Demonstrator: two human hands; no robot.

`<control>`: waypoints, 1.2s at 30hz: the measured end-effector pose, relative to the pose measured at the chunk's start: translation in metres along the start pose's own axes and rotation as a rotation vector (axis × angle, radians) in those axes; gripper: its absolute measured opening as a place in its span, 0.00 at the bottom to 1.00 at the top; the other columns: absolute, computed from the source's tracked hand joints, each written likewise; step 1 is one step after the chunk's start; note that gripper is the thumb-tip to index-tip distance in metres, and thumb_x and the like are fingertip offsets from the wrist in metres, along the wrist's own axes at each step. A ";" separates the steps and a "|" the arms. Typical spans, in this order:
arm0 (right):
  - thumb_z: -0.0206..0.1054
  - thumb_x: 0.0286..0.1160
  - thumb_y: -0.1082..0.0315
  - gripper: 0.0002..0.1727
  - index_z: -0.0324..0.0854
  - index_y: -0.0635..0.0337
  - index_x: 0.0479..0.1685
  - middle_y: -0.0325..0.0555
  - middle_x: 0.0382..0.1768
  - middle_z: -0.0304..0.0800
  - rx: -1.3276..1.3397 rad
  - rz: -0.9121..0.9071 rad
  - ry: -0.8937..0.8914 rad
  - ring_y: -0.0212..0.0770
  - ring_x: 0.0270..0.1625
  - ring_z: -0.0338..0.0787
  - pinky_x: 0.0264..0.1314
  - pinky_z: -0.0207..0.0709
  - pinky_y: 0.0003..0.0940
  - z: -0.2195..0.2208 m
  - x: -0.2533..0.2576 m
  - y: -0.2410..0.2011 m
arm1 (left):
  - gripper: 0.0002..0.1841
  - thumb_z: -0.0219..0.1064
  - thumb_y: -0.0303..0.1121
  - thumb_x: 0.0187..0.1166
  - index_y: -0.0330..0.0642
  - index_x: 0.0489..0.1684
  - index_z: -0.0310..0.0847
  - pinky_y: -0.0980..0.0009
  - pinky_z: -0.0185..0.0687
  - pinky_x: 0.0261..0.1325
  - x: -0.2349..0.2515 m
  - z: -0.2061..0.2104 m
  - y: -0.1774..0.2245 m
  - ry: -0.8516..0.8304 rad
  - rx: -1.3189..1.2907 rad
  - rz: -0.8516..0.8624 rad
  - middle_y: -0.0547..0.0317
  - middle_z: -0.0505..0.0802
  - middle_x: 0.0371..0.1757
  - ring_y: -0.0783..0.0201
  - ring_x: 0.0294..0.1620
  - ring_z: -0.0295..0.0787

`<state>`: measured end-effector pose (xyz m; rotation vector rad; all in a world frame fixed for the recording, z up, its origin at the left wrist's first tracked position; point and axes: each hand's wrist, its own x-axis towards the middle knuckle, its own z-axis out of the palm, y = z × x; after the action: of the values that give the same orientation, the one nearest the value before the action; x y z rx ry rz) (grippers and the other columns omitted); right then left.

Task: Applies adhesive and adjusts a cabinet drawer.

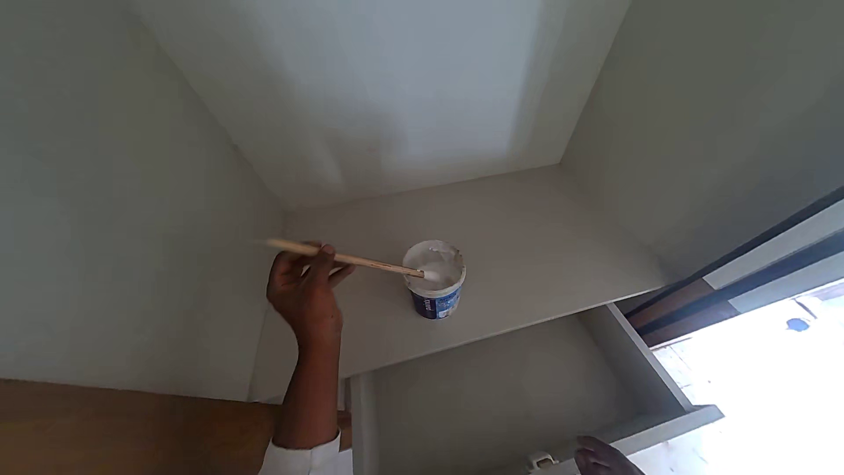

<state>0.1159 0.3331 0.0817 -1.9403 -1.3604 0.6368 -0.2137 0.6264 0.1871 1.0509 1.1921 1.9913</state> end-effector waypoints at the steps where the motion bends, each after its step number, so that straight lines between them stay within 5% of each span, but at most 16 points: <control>1: 0.66 0.82 0.65 0.16 0.88 0.66 0.60 0.52 0.48 0.97 0.010 -0.027 0.006 0.46 0.51 0.97 0.60 0.89 0.47 0.002 0.006 -0.002 | 0.11 0.68 0.18 0.76 0.44 0.47 0.76 0.57 0.98 0.37 -0.003 -0.010 -0.003 0.053 -0.002 -0.045 0.64 0.90 0.38 0.63 0.33 0.95; 9: 0.66 0.82 0.48 0.21 0.92 0.52 0.59 0.47 0.67 0.90 -0.087 -0.498 0.181 0.50 0.72 0.86 0.73 0.79 0.52 0.025 0.098 -0.105 | 0.10 0.56 0.15 0.80 0.41 0.48 0.69 0.62 0.97 0.30 -0.027 -0.045 -0.008 0.075 -0.068 -0.138 0.60 0.92 0.27 0.59 0.25 0.95; 13: 0.60 0.77 0.32 0.33 0.88 0.44 0.68 0.49 0.85 0.71 -0.211 -0.658 0.154 0.62 0.90 0.62 0.87 0.56 0.70 0.059 0.165 -0.155 | 0.10 0.57 0.16 0.81 0.42 0.49 0.69 0.62 0.96 0.29 -0.024 -0.043 -0.006 0.062 -0.055 -0.147 0.59 0.92 0.28 0.59 0.25 0.96; 19: 0.48 0.75 0.22 0.42 0.85 0.40 0.74 0.49 0.94 0.56 -0.426 -0.704 0.096 0.63 0.96 0.45 0.91 0.35 0.74 0.103 0.213 -0.182 | 0.10 0.58 0.17 0.82 0.41 0.51 0.69 0.61 0.96 0.29 -0.023 -0.045 -0.008 0.071 -0.037 -0.166 0.58 0.91 0.29 0.59 0.25 0.95; 36: 0.50 0.79 0.26 0.38 0.91 0.43 0.62 0.48 0.88 0.69 -0.341 -0.685 0.067 0.62 0.93 0.55 0.91 0.39 0.74 0.105 0.213 -0.180 | 0.10 0.59 0.18 0.81 0.41 0.52 0.69 0.60 0.96 0.27 -0.024 -0.047 -0.012 0.082 -0.032 -0.159 0.57 0.91 0.29 0.58 0.24 0.95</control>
<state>0.0024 0.6009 0.1465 -1.5488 -2.0365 0.0064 -0.2404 0.5921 0.1543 0.8391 1.2416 1.9388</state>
